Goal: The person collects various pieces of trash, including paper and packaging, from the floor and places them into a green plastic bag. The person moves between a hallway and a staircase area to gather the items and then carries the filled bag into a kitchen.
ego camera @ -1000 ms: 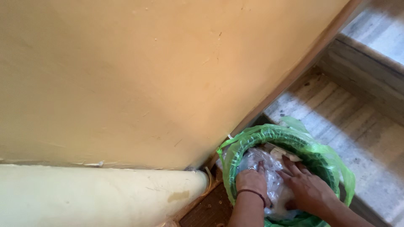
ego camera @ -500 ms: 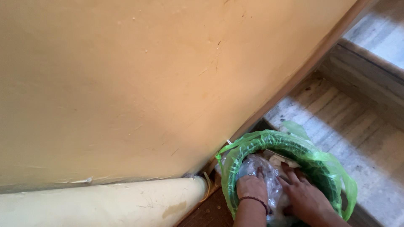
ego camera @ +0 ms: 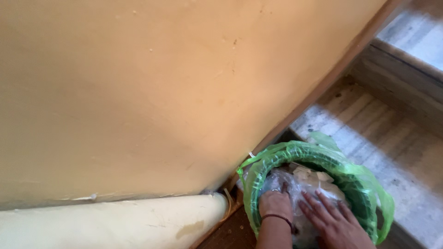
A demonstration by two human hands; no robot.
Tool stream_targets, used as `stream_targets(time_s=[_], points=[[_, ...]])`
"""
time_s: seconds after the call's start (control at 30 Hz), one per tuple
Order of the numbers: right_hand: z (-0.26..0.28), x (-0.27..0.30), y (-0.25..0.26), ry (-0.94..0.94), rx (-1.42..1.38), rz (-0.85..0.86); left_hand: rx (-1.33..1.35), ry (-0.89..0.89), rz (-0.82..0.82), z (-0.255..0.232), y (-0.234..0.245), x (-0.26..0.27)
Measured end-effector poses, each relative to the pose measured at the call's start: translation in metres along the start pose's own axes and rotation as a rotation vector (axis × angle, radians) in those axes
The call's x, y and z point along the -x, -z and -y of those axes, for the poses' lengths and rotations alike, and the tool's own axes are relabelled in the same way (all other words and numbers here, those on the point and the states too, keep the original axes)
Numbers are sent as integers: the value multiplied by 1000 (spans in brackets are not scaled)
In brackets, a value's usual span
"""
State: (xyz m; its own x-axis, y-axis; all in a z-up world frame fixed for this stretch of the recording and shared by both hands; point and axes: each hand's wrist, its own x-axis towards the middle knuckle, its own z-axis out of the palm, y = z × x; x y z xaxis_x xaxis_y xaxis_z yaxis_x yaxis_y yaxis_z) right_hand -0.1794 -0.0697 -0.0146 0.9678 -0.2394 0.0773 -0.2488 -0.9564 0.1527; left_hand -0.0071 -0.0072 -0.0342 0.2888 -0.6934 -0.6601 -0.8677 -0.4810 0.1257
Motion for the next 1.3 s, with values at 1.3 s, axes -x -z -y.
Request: stream_targets(time_s=[1.3], points=[[2,-43,78,-258,-270,849,53,-18,-183,-5,19,87]])
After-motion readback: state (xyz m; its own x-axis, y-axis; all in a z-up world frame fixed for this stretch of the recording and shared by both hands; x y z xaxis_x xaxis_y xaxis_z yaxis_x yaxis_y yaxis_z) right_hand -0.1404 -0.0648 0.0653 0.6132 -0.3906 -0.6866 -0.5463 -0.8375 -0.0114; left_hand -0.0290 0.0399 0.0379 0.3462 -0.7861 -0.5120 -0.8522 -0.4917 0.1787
